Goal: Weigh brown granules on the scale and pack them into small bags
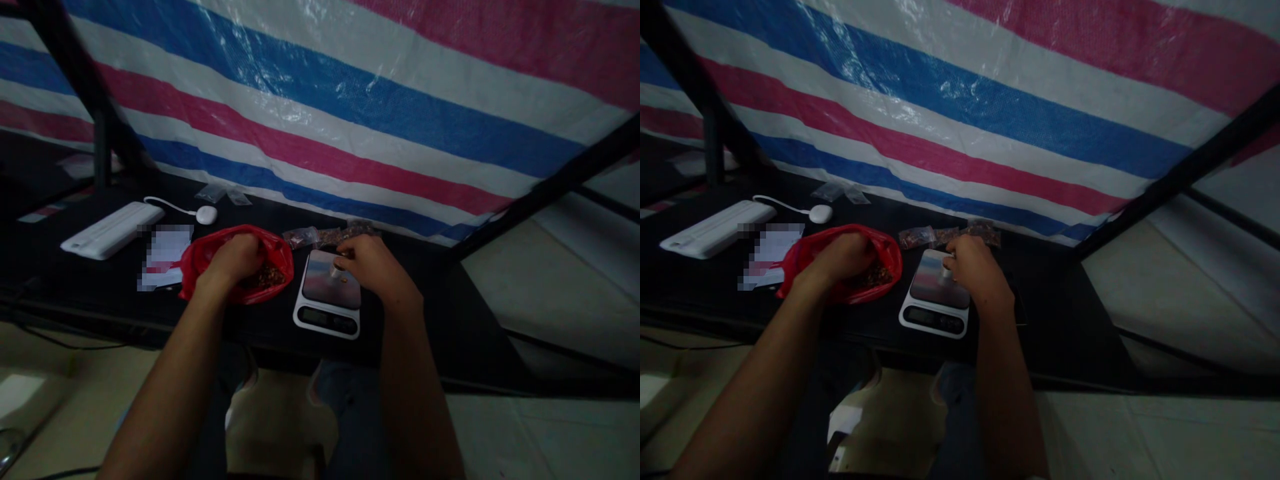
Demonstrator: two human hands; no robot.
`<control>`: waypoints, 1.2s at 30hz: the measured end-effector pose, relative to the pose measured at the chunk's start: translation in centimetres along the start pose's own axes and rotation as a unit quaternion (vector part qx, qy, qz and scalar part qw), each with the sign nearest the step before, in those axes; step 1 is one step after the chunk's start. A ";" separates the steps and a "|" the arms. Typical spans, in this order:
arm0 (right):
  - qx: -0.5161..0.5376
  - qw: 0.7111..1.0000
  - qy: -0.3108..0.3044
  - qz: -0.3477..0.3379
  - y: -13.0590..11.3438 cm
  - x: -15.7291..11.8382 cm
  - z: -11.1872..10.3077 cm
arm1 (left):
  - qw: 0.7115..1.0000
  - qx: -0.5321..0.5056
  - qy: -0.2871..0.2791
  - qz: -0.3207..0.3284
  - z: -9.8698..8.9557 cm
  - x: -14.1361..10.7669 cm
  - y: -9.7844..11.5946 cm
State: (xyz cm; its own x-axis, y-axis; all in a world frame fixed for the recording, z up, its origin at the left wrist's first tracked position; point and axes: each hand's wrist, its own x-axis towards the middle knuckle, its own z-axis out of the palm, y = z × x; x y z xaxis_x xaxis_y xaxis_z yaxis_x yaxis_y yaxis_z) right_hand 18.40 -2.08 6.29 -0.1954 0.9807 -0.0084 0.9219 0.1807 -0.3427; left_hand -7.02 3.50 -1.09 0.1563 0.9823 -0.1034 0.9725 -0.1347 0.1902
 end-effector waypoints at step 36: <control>0.097 0.995 0.012 -0.023 0.9 -0.7 -0.5 | 0.999 -0.026 0.009 -0.022 -0.8 -0.8 0.8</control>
State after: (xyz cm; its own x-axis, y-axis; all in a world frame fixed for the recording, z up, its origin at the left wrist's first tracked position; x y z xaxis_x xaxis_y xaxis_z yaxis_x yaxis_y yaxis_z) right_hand 19.56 -2.54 6.47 -0.2255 0.9737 0.0320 0.8297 0.2092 -0.5175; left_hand -6.52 2.69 -0.09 0.1098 0.9894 -0.0951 0.9681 -0.0848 0.2358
